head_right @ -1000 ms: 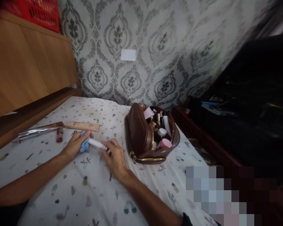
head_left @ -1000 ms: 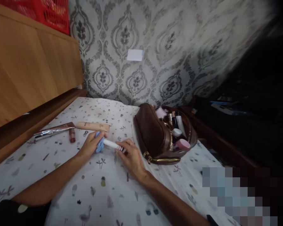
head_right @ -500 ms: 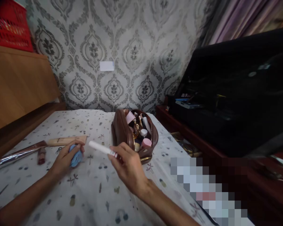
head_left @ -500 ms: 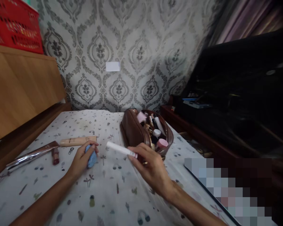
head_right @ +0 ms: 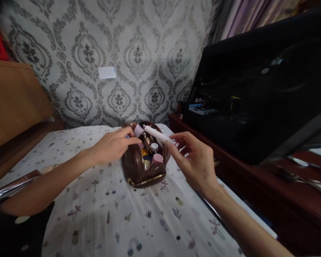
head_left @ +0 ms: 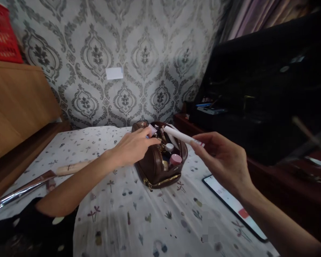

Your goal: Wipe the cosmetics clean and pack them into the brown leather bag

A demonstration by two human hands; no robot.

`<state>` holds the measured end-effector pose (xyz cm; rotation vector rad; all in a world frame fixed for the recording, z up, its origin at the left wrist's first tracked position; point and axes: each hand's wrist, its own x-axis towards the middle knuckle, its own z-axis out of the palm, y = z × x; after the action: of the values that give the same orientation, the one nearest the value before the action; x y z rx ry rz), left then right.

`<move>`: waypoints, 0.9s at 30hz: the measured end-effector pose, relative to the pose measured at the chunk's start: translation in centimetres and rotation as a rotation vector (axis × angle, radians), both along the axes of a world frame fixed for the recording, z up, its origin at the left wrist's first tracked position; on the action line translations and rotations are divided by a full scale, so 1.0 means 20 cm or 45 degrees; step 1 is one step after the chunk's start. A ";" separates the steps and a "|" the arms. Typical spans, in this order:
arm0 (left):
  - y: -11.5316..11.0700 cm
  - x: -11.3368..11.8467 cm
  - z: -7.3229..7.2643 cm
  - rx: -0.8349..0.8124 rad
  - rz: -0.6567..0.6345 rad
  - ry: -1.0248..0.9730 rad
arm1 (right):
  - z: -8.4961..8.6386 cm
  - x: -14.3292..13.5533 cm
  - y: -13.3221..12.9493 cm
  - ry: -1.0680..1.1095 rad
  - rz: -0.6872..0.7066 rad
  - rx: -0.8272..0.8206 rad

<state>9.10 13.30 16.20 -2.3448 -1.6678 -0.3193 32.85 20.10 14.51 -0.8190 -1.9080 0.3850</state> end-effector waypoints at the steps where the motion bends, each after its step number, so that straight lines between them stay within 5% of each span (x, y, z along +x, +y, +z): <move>1: 0.04 0.02 0.02 -0.086 -0.005 0.105 | 0.00 0.00 0.02 -0.005 -0.010 -0.004; 4: 0.13 0.04 0.08 -0.267 -0.040 0.329 | -0.01 0.00 0.05 -0.034 0.014 -0.001; 8: 0.10 0.02 0.10 -0.250 -0.066 0.346 | -0.04 -0.03 0.08 -0.141 0.070 0.060; 12: 0.00 -0.03 0.00 -0.024 0.050 0.283 | -0.03 -0.07 0.10 -0.262 0.156 0.110; 17: -0.05 -0.07 -0.16 0.316 -0.011 0.204 | -0.04 -0.15 0.16 -0.514 0.209 0.146; 27: -0.03 -0.05 -0.21 0.389 0.063 0.196 | -0.04 -0.20 0.19 -0.749 0.310 0.182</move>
<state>8.01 12.71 12.06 -2.0478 -1.4862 -0.3473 28.75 23.88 13.74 -0.6466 -2.5638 0.1544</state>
